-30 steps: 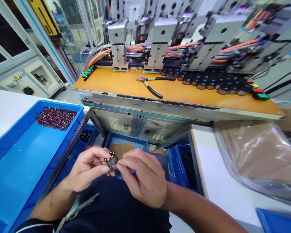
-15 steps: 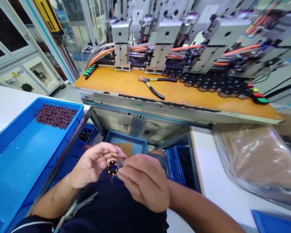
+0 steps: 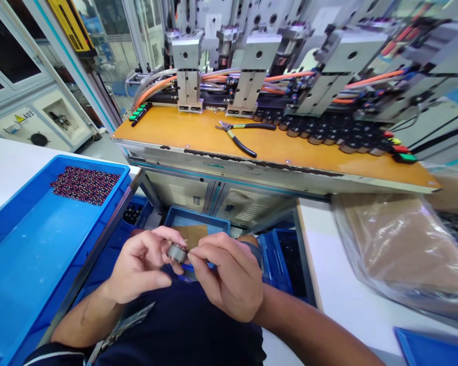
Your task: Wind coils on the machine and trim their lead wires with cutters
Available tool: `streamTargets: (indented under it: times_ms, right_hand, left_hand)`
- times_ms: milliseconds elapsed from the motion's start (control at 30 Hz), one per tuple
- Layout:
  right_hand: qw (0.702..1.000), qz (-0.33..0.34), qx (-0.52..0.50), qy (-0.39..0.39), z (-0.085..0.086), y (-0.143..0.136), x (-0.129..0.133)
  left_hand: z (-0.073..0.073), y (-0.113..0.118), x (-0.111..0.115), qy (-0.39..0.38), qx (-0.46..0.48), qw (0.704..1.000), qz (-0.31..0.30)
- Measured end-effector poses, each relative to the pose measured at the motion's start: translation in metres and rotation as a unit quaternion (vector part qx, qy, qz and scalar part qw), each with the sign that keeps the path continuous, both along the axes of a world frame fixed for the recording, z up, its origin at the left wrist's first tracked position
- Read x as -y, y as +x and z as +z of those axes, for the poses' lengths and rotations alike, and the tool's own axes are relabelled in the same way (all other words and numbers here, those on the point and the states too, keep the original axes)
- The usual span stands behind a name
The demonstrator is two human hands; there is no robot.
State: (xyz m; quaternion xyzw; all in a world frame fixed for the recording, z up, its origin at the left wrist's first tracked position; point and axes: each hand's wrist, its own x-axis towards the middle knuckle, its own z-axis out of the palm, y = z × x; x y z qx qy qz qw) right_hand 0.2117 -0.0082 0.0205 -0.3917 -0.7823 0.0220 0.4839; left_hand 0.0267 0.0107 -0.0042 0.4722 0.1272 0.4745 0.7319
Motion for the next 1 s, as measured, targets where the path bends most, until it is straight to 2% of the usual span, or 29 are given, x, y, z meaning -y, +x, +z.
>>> streamTargets:
  times_ms: [100,167,233,300,400,467,600,767,900,1000]
  right_hand:
    - [1.0,0.025,-0.003,0.0,0.002,0.002,0.0]
    - [0.999,0.048,0.004,0.016,0.003,0.005,0.0]
    - [0.997,0.069,0.023,0.033,0.004,0.007,0.0]
    - [0.995,0.084,0.042,0.044,0.006,0.009,0.001]
    - [0.993,0.094,0.06,0.045,0.007,0.01,0.0]
    - [0.993,0.088,0.067,0.05,0.007,0.01,0.0]
    - [0.994,0.056,0.067,0.073,0.005,0.011,0.0]
    - [0.997,0.005,0.057,0.05,0.009,0.008,0.001]
    - [0.998,0.03,0.042,0.031,0.013,0.006,0.001]
    - [0.996,0.066,0.043,0.033,0.013,0.008,0.001]
  left_hand:
    - [-0.001,0.0,-0.001,0.013,0.058,0.998,0.006]
    - [-0.002,0.0,-0.002,-0.009,0.085,0.996,0.002]
    - [-0.002,0.0,-0.004,-0.049,0.069,0.996,-0.012]
    - [-0.001,0.0,-0.007,-0.094,0.005,0.994,-0.058]
    - [0.0,0.0,-0.01,-0.134,-0.082,0.974,-0.167]
    - [0.001,0.0,-0.011,-0.132,-0.088,0.97,-0.187]
    - [0.003,0.001,-0.007,-0.085,-0.046,0.987,-0.132]
    - [0.006,0.002,-0.001,-0.043,0.004,0.998,-0.038]
    - [0.005,0.001,-0.002,-0.019,0.054,0.998,-0.002]
    - [0.002,0.002,-0.004,-0.059,0.064,0.996,0.001]
